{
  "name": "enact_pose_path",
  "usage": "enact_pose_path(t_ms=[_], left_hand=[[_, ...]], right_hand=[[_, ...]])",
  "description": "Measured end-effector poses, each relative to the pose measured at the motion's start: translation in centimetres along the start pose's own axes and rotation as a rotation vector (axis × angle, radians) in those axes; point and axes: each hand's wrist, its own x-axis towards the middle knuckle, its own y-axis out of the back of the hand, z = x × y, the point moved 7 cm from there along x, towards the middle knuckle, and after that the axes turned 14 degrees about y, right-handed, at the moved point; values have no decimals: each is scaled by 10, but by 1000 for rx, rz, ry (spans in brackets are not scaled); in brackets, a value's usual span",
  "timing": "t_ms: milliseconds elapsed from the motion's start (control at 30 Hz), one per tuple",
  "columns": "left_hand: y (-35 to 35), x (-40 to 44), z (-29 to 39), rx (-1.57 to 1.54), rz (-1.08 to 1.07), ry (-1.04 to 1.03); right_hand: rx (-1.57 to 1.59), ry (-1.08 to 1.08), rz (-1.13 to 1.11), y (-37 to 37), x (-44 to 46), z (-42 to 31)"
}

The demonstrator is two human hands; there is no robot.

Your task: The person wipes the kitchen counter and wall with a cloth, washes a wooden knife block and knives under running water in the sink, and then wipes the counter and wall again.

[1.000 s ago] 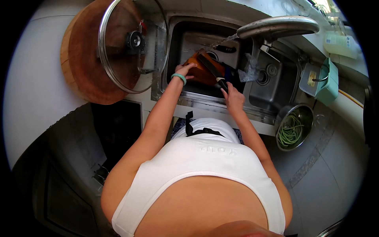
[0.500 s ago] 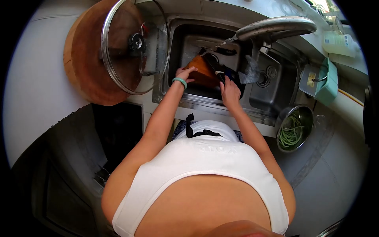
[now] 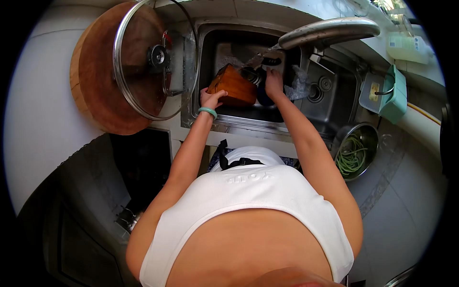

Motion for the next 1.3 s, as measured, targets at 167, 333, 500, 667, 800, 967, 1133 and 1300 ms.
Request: enact_pose_path(t_ms=[167, 333, 500, 667, 800, 967, 1133, 1300], left_hand=[[-5, -47, 28, 332, 348, -493], [-14, -90, 46, 415, 374, -671], [-16, -109, 47, 477, 341, -752], [-16, -121, 47, 525, 357, -771], [-17, -127, 43, 488, 286, -759], [-18, -149, 44, 474, 224, -882], [-7, -157, 43, 374, 179, -934], [0, -116, 22, -236, -277, -274]], right_hand=[[172, -47, 50, 52, -10, -24], [802, -583, 283, 112, -37, 24], [849, -592, 615, 148, -35, 86], [998, -694, 672, 150, -29, 104], [989, -773, 692, 161, -24, 98], [1032, -823, 570, 163, -19, 139], [568, -563, 309, 173, -19, 128], [691, -438, -42, 131, -49, 45]])
